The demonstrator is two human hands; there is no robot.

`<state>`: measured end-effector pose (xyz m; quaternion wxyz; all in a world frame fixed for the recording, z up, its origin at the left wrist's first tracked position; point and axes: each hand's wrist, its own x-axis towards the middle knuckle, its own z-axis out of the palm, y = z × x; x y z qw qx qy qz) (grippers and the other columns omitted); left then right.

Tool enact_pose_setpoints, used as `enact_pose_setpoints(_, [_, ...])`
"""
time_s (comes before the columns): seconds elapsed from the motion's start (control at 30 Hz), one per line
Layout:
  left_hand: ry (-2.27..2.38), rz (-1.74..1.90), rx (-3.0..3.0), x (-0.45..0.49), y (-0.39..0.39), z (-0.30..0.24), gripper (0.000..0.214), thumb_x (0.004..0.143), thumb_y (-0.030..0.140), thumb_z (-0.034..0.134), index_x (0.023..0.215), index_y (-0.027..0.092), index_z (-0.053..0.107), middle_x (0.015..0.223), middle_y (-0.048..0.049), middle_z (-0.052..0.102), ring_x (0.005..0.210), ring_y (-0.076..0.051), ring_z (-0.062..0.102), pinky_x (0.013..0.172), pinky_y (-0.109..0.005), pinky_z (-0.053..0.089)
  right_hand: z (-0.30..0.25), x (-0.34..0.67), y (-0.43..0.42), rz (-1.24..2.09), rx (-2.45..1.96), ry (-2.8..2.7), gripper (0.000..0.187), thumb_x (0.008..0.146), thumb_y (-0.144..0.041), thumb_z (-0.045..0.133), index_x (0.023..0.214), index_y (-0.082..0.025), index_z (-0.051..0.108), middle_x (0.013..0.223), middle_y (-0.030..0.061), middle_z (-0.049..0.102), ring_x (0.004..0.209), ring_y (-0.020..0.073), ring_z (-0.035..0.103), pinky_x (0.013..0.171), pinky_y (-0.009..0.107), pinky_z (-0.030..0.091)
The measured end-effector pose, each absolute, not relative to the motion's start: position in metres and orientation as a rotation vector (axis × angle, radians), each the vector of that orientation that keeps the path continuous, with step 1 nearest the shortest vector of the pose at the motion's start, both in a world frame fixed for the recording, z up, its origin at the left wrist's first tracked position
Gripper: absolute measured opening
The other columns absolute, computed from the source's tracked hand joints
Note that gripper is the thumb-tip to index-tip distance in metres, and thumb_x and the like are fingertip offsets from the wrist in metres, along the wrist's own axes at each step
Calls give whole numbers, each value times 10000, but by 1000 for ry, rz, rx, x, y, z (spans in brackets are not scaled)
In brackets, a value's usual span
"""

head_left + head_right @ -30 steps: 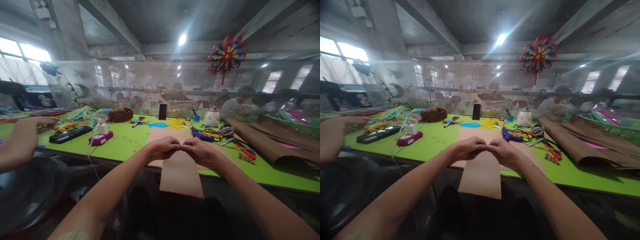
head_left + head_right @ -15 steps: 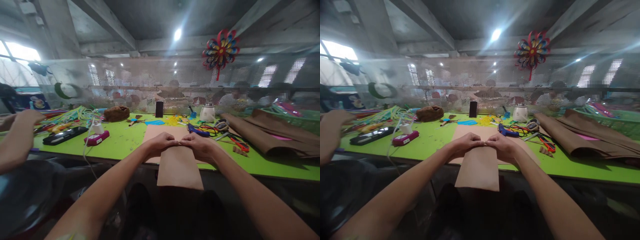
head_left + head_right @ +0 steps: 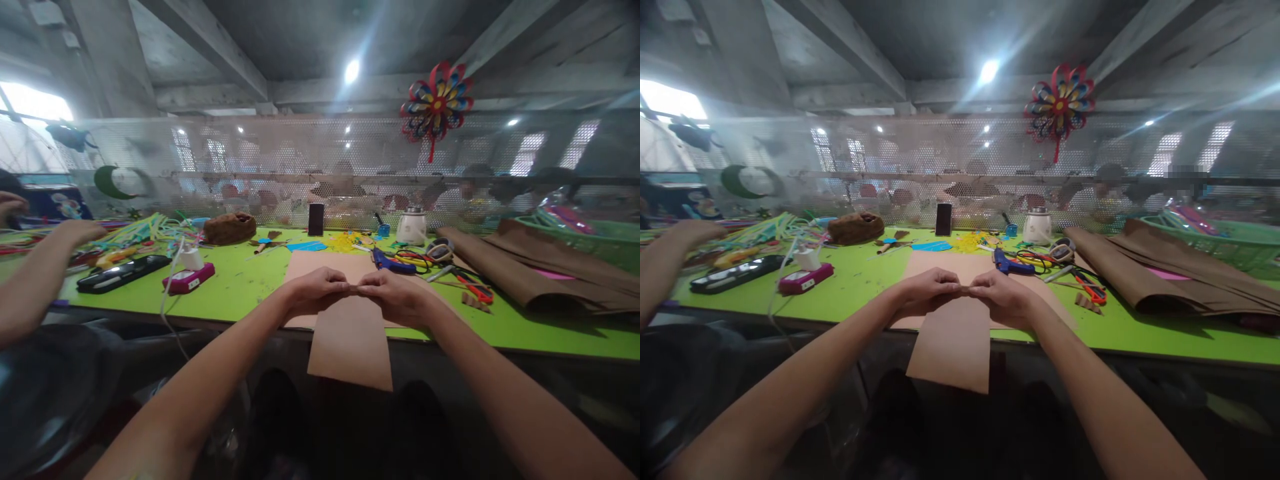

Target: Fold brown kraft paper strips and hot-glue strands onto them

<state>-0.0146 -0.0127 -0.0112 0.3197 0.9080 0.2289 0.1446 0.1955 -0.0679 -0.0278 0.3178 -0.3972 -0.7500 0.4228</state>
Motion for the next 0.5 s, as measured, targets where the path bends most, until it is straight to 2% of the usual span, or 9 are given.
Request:
enact_pose_setpoints(0.13, [561, 358, 2404, -19, -8, -10, 376, 817, 441, 469, 873, 105, 629, 783, -37, 592, 702, -122, 491, 655, -230, 382, -24, 195, -70, 1126, -1067, -1971, 354, 702, -468, 622, 682, -117, 583, 604, -24, 478, 551, 94, 395, 538, 238, 307])
enact_pose_setpoints(0.33, [618, 400, 2391, -22, -7, -9, 397, 799, 461, 481, 822, 96, 634, 695, -28, 570, 626, -112, 466, 578, -219, 362, -29, 192, -80, 1299, -1023, -1777, 338, 732, -473, 601, 662, -157, 506, 561, -45, 429, 510, 86, 375, 494, 227, 292])
enact_pose_setpoints(0.5, [653, 407, 2376, -24, -1, -11, 422, 773, 506, 500, 757, 100, 614, 628, 1, 517, 585, -100, 427, 534, -206, 328, -27, 199, -75, 1096, -1122, -1956, 378, 765, -494, 557, 602, -159, 498, 464, -48, 403, 444, 81, 337, 445, 233, 227])
